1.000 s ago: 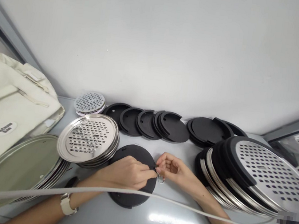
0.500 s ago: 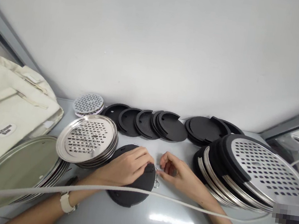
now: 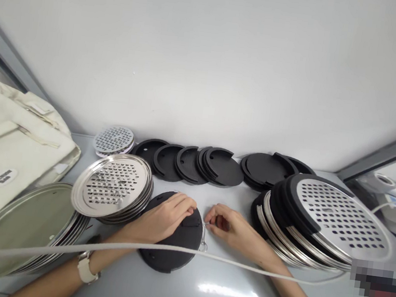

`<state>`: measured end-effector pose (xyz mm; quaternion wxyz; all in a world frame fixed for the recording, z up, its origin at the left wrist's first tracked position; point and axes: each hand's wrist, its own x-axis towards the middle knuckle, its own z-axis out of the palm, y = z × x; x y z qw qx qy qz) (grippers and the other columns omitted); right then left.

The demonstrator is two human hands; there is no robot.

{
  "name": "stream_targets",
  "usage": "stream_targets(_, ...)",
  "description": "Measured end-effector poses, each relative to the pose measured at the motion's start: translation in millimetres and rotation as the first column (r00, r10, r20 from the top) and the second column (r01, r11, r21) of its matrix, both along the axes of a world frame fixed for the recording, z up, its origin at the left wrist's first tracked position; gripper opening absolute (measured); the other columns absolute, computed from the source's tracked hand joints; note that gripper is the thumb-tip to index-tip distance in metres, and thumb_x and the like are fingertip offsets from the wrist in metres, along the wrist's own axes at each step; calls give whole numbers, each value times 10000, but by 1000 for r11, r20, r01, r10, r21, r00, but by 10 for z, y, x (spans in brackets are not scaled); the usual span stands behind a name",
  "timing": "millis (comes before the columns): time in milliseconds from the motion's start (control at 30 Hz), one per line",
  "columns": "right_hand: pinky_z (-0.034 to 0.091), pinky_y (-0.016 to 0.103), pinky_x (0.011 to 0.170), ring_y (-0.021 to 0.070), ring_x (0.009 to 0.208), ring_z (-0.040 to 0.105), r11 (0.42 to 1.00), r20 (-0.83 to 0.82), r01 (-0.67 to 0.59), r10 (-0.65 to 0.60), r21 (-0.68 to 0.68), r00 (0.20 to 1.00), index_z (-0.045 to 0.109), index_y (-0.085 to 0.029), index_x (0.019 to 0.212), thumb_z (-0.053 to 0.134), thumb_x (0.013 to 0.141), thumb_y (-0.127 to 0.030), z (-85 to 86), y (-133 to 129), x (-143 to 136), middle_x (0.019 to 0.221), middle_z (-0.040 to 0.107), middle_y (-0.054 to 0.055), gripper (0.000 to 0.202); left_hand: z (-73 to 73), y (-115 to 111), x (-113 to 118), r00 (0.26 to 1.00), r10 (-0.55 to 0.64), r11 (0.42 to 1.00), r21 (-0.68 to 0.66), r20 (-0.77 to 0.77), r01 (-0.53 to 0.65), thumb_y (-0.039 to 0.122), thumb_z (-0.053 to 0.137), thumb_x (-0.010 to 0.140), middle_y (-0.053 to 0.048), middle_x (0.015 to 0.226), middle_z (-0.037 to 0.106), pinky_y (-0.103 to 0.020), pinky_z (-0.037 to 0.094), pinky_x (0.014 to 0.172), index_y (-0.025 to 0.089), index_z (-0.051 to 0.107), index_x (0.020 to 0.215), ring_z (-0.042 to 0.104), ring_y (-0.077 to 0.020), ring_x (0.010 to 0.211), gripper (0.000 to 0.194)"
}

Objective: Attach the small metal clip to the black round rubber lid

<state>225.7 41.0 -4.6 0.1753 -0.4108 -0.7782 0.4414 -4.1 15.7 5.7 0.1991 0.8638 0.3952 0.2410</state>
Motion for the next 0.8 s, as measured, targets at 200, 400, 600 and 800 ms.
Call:
stream_targets(200,407,247,702,137,773,505,997,59,-61,58,46,997,555,-225,937,648,771,-241,110,-81,21,869,525,-8,191,-6,-9,-1,998,-4,1000,16,-55,5,101,345,950,-29,945,529,-285,426,840,182,479,949,510,-151,917,157)
stream_targets(400,398,232,737,126,815,494,995,86,-101,98,24,991,521,-230,929,669,762,-242,143,-117,18,892,481,-26,224,-1,-26,11,998,52,998,27,40,-53,211,467,921,-15,834,517,-272,428,726,182,486,915,507,-146,781,36)
stream_targets(600,391,232,701,127,784,479,996,55,-85,87,-29,995,532,-204,867,704,727,-253,101,-76,28,850,496,-22,227,57,-39,27,994,18,998,55,-106,-12,204,444,926,-26,854,509,-277,415,705,171,498,877,491,-154,783,80)
stream_targets(800,371,230,587,102,622,435,957,-92,-83,59,-279,994,513,-176,803,630,795,-296,65,1,27,682,491,-35,168,77,-41,33,993,11,998,63,-120,-3,197,409,944,-32,871,518,-281,424,732,169,504,890,505,-156,803,112)
